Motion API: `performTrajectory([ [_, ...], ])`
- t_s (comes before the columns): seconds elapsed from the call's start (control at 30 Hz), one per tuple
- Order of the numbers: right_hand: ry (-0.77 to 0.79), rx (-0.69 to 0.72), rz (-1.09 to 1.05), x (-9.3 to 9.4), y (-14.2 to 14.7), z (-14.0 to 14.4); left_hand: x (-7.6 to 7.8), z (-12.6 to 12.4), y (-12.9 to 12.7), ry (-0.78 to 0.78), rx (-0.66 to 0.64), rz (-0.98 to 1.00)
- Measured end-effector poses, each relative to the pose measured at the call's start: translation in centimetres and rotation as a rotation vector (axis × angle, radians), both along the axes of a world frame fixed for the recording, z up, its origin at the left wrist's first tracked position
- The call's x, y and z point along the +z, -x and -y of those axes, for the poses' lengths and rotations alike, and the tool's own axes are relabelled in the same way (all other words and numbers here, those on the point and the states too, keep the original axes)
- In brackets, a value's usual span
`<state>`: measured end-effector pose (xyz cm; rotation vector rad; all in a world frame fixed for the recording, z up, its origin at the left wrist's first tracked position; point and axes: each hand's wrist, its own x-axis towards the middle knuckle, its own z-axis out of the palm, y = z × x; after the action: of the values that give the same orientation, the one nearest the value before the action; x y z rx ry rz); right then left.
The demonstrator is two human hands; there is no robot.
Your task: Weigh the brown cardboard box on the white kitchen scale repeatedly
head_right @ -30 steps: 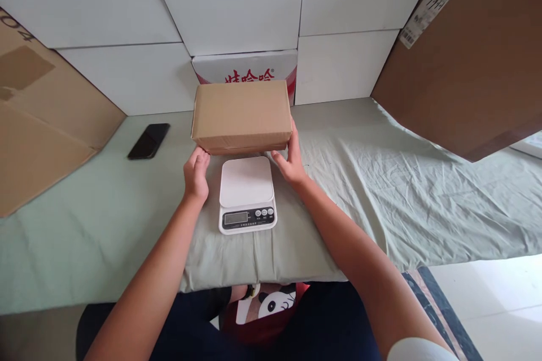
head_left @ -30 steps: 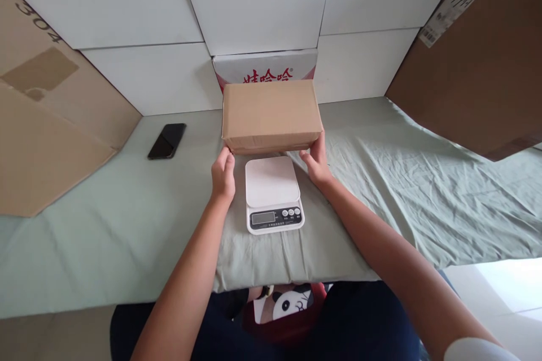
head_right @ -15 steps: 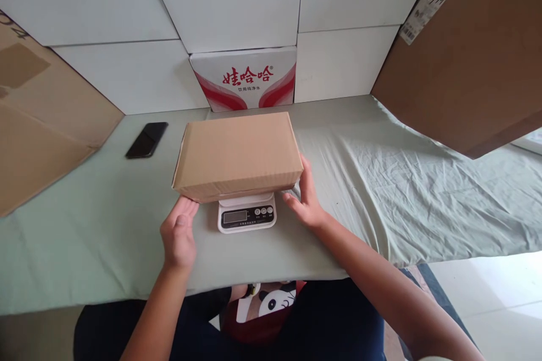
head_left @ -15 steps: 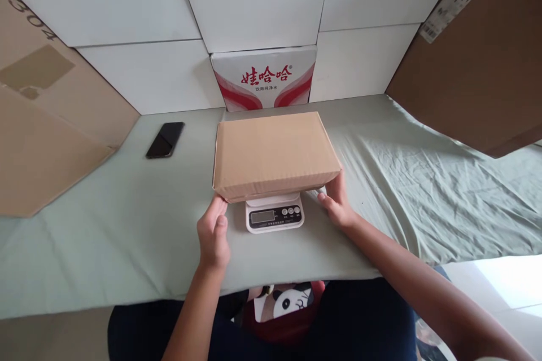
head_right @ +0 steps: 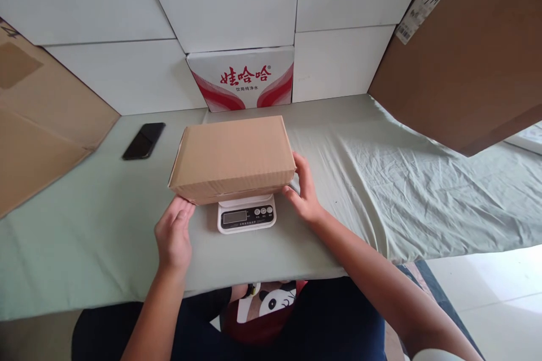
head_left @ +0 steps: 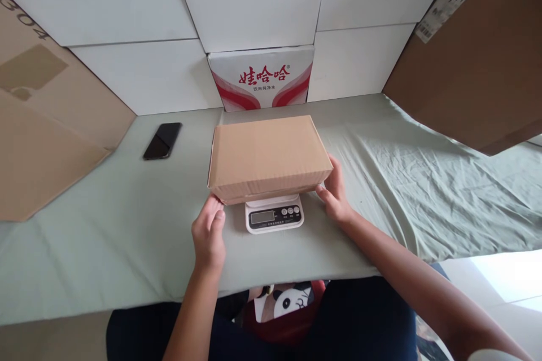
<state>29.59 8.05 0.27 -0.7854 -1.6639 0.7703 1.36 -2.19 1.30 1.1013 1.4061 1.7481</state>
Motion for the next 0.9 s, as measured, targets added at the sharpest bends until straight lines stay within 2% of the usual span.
performTrajectory([
  [0.6,-0.027,-0.066,-0.053,0.16,-0.04,0.1,0.11,0.4,-0.29,-0.052,0.007,0.006],
  [0.9,0.004,-0.055,-0.052,-0.04,-0.16,0.06,-0.02,0.36,-0.15,-0.059,0.021,-0.003],
])
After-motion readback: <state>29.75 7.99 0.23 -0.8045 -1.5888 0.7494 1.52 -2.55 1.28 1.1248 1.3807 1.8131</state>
